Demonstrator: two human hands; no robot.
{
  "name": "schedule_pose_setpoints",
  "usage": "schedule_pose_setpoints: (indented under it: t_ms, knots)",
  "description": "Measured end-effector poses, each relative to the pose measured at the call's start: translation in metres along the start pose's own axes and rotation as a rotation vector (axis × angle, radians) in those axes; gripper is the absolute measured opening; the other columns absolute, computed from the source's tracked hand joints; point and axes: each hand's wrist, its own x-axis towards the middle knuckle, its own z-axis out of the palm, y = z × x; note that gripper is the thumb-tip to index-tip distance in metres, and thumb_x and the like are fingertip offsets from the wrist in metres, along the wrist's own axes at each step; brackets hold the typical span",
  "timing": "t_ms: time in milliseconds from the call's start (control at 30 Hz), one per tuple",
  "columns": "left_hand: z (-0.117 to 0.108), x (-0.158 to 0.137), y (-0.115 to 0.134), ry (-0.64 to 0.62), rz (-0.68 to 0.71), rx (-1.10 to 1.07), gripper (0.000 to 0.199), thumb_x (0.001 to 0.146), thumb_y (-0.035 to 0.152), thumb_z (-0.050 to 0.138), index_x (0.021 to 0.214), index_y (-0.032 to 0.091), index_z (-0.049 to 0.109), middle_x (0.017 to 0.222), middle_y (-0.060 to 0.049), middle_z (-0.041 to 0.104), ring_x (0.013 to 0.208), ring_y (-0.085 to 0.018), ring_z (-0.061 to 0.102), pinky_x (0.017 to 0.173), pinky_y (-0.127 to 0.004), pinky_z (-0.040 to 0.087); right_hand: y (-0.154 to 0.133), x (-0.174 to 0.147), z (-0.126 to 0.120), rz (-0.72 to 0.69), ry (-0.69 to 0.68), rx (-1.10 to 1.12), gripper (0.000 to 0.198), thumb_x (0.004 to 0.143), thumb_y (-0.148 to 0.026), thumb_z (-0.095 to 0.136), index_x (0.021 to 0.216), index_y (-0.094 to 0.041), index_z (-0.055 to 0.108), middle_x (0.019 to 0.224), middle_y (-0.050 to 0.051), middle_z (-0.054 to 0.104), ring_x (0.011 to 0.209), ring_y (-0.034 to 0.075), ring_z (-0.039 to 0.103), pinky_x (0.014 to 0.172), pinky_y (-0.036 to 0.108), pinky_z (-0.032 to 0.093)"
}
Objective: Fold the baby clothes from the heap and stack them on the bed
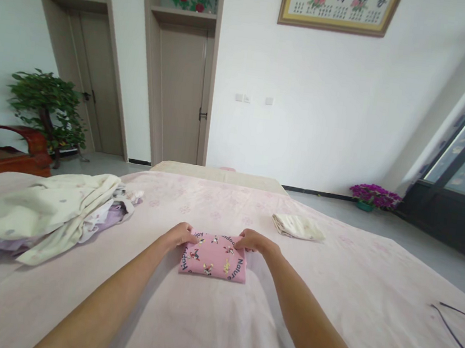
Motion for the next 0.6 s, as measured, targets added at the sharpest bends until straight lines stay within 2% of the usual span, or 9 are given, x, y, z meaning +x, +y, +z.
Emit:
schedule_pose_setpoints:
  t_ms: [67,167,267,333,400,467,533,600]
  knots:
    - [-0.002,-0.002,0.003,-0.076,-0.036,-0.017,0.032,0.052,0.037,0.079,0.067,0.015,0.062,0.053,0.003,0.056,0.054,-0.015,0.054,0.048,-0.023,0.032,-0.002,0.001,-0.001,0.014,-0.042,0.015,0.020,0.062,-0.029,0.068,0.076,-0.014,0.068,0.058,0.001,0.060,0.054,0.013,0.054,0.052,0.024,0.039]
    - [-0.007,-0.006,0.010,-0.155,-0.051,-0.043,0.038,0.049,0.043,0.079,0.065,0.015,0.062,0.050,0.004,0.052,0.048,-0.012,0.047,0.046,-0.022,0.028,-0.006,-0.002,-0.003,0.020,-0.070,0.032,0.016,0.058,-0.026,0.069,0.066,-0.013,0.064,0.054,0.000,0.057,0.052,0.014,0.053,0.051,0.025,0.039]
    - [-0.019,-0.016,0.022,-0.166,0.033,-0.091,0.040,0.053,0.046,0.077,0.075,0.014,0.064,0.060,0.001,0.059,0.054,-0.013,0.051,0.049,-0.022,0.033,-0.009,-0.013,-0.009,-0.042,-0.011,0.054,0.015,0.059,-0.025,0.069,0.067,-0.013,0.064,0.058,0.000,0.058,0.058,0.014,0.054,0.054,0.024,0.039]
    - [-0.029,-0.025,0.031,-0.142,0.122,-0.134,0.039,0.060,0.044,0.073,0.085,0.015,0.064,0.073,0.000,0.063,0.065,-0.014,0.056,0.056,-0.022,0.039,-0.011,-0.025,-0.015,-0.122,0.106,0.065,0.015,0.065,-0.025,0.065,0.076,-0.015,0.063,0.069,0.000,0.061,0.066,0.014,0.054,0.058,0.023,0.038]
    - [-0.037,-0.036,0.037,-0.062,0.241,-0.136,0.035,0.065,0.038,0.071,0.092,0.017,0.062,0.085,-0.001,0.064,0.076,-0.015,0.057,0.065,-0.023,0.042,-0.011,-0.040,-0.018,-0.192,0.249,0.069,0.018,0.072,-0.025,0.059,0.088,-0.017,0.061,0.085,0.002,0.063,0.078,0.015,0.054,0.065,0.023,0.038]
    - [-0.037,-0.049,0.035,0.090,0.412,-0.026,0.025,0.068,0.027,0.068,0.091,0.019,0.061,0.091,-0.001,0.062,0.084,-0.016,0.056,0.073,-0.025,0.043,-0.008,-0.054,-0.014,-0.271,0.411,0.037,0.019,0.077,-0.021,0.054,0.096,-0.018,0.057,0.098,0.004,0.061,0.090,0.016,0.052,0.074,0.025,0.037]
    - [-0.028,-0.063,0.025,0.229,0.587,0.155,0.016,0.071,0.015,0.060,0.086,0.020,0.060,0.091,-0.001,0.060,0.085,-0.017,0.054,0.077,-0.027,0.041,-0.002,-0.066,0.000,-0.405,0.554,-0.082,0.017,0.079,-0.016,0.051,0.095,-0.019,0.056,0.100,0.005,0.059,0.092,0.017,0.050,0.079,0.027,0.035]
    - [-0.012,-0.077,0.011,0.256,0.696,0.302,0.018,0.072,0.007,0.052,0.082,0.021,0.059,0.088,-0.002,0.059,0.085,-0.018,0.053,0.078,-0.028,0.040,0.008,-0.076,0.019,-0.545,0.598,-0.257,0.014,0.079,-0.011,0.049,0.089,-0.019,0.056,0.093,0.005,0.058,0.086,0.017,0.049,0.078,0.028,0.034]
